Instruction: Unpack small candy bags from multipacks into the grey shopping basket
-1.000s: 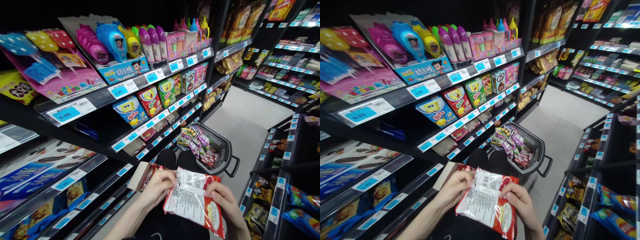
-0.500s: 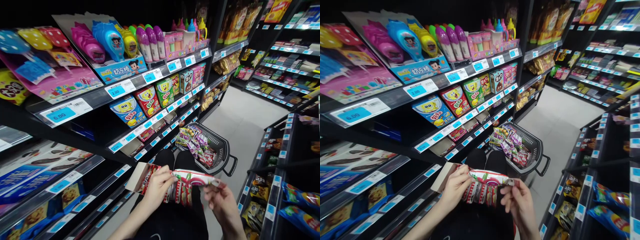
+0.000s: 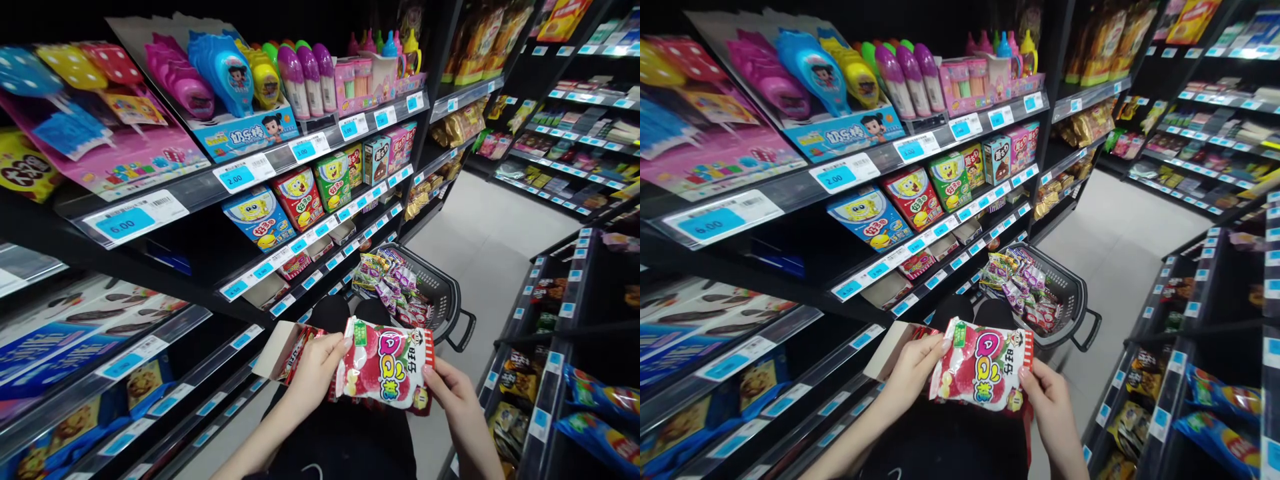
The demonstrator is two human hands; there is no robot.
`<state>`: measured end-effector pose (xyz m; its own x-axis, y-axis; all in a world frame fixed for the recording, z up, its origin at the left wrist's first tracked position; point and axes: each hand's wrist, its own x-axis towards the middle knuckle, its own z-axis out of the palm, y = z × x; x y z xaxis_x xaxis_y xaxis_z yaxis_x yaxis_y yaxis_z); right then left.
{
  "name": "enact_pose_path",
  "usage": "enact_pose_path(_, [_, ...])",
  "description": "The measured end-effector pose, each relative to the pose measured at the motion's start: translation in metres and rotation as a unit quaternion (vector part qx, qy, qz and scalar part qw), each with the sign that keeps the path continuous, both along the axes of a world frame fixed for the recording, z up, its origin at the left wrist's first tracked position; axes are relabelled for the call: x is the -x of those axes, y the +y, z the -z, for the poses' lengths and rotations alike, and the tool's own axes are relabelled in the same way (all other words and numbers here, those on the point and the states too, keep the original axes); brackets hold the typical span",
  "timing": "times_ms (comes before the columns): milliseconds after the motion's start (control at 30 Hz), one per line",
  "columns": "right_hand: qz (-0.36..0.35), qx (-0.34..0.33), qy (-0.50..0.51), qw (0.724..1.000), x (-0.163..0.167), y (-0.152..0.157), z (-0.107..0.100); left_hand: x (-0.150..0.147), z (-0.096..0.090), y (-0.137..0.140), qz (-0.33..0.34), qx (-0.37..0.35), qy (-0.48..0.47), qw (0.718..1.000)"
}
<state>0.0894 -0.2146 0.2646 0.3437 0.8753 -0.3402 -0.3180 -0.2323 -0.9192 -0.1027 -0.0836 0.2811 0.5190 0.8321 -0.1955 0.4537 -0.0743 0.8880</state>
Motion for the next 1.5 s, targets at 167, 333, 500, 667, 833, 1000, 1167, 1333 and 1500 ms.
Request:
enact_pose_path(167, [-0.004,0.001,0.006,1.0,-0.001,0.002,0.0,0.0,0.003,-0.001,-0.016,0.12,-0.053,0.991])
enact_pose_path(333, [0.013,0.013,-0.134,0.991,-0.003,-0.004,0.003,0.0,-0.002,0.002,-0.017,0.138,-0.056,0.989])
enact_pose_path(500, [0.014,-0.066,-0.366,0.928,-0.014,-0.015,-0.002,0.005,-0.008,0.009,0.038,0.209,-0.133,0.968])
enact_pose_path(667, [-0.01,-0.194,-0.387,0.902,-0.019,-0.014,-0.01,0.001,0.006,0.004,-0.083,0.219,-0.256,0.938])
enact_pose_path(833, [0.069,-0.124,-0.389,0.91,-0.005,-0.007,0.003,-0.007,0.014,0.0,-0.13,0.23,-0.269,0.926])
enact_pose_path(1000, [0.147,-0.083,-0.288,0.943,0.004,-0.008,0.018,-0.006,0.009,0.002,-0.11,0.229,-0.224,0.941])
enact_pose_path(1167, [0.146,-0.047,-0.219,0.964,0.005,-0.008,0.018,-0.012,0.012,0.0,-0.137,0.231,-0.236,0.934])
enact_pose_path(1333, [0.155,-0.012,-0.288,0.945,-0.012,-0.002,0.017,-0.014,0.019,0.005,-0.034,0.109,-0.093,0.989])
enact_pose_path(1500, [0.112,0.094,-0.46,0.876,-0.064,0.005,0.053,0.0,0.031,-0.005,0.245,-0.168,0.245,0.923])
